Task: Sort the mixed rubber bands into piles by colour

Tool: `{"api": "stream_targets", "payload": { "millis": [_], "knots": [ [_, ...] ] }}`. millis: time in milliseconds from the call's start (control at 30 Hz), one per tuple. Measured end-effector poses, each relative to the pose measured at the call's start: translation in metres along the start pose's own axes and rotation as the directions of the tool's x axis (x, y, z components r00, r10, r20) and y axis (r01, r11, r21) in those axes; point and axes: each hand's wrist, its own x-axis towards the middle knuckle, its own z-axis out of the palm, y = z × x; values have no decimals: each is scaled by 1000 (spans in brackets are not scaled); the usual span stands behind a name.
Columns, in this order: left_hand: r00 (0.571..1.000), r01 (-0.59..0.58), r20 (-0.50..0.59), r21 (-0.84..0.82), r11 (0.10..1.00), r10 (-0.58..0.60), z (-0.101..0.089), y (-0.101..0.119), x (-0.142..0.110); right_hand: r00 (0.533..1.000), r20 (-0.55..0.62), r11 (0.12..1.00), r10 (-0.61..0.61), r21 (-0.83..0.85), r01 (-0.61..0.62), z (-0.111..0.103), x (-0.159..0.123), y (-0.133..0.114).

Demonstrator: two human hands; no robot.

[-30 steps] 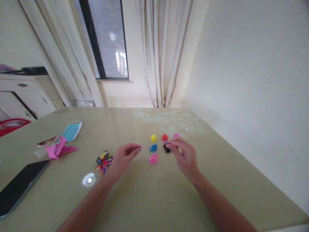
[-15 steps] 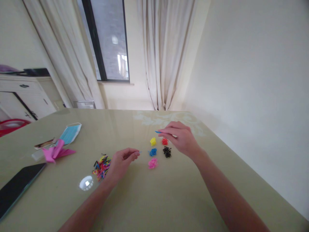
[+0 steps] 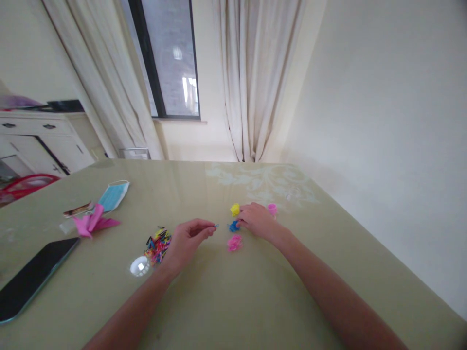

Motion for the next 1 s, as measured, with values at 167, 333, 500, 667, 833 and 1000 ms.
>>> {"api": "stream_targets", "payload": {
  "millis": [167,333,500,667,833,1000],
  "knots": [
    [998,29,64,-52,998,-26,4,4,-4,988,-143,981,-57,176,82,-17,-9,-13],
    [995,20,100,-61,998,-14,7,4,-7,953,-272,942,-133,264,207,-30,-16,-38],
    [991,2,134,-46,999,4,9,5,-6,950,-282,953,-134,226,201,-29,-17,-40],
    [978,-207,133,547,811,159,-9,4,-4,924,-380,935,-40,312,169,-50,-28,-30],
    [996,-63,41,947,315,74,-35,-4,-3,842,-536,882,61,423,205,-87,-51,-24],
    [995,-29,57,948,317,-82,-38,0,1,802,-592,890,84,407,207,-106,-68,-25]
  ]
}}
